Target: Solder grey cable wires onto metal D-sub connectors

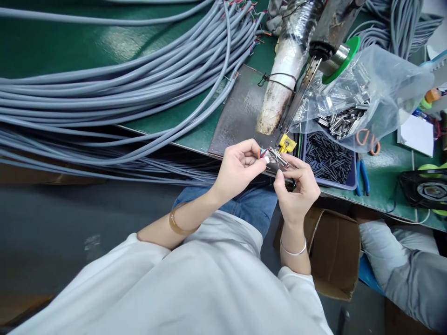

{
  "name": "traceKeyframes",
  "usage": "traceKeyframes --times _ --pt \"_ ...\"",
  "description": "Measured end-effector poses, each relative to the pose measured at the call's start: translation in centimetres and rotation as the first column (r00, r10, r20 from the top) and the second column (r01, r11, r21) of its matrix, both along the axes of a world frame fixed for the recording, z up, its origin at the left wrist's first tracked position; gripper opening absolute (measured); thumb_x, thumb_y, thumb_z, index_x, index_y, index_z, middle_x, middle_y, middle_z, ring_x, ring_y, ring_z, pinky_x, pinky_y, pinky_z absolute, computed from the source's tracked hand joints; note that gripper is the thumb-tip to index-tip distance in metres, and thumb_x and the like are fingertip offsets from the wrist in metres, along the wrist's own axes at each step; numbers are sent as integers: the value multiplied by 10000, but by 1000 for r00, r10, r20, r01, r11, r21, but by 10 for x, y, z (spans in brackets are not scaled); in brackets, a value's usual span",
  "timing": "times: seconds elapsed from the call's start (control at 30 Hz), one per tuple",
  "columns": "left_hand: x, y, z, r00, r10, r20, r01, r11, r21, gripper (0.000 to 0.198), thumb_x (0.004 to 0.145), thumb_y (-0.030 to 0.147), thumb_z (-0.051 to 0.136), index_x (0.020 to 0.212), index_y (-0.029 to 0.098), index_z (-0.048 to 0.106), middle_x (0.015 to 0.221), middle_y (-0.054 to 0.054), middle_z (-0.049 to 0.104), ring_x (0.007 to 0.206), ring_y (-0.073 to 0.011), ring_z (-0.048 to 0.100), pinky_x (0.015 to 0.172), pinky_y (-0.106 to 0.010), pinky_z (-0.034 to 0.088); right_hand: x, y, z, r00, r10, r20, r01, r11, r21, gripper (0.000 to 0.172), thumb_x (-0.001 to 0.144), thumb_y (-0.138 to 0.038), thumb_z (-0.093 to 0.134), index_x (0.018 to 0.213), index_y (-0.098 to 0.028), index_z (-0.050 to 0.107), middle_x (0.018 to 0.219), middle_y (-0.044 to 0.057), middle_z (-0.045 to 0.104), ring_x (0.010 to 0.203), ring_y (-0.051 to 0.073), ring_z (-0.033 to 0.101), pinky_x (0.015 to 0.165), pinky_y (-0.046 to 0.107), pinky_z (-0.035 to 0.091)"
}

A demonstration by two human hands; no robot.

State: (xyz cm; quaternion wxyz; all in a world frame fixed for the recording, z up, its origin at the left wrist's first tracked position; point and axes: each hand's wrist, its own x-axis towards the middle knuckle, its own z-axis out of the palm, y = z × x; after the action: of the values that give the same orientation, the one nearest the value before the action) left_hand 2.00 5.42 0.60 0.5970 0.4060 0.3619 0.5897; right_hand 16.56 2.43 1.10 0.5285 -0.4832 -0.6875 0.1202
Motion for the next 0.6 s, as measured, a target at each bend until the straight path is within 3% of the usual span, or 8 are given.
traceKeyframes --times 0.6 --pt "1 8 2 999 44 -33 -43 999 19 191 794 154 716 716 166 542 662 42 572 467 -20 421 453 -144 385 4 13 3 998 33 57 -34 999 27 145 830 -86 707 842 -221 657 1113 46 767 1024 201 745 868 381 653"
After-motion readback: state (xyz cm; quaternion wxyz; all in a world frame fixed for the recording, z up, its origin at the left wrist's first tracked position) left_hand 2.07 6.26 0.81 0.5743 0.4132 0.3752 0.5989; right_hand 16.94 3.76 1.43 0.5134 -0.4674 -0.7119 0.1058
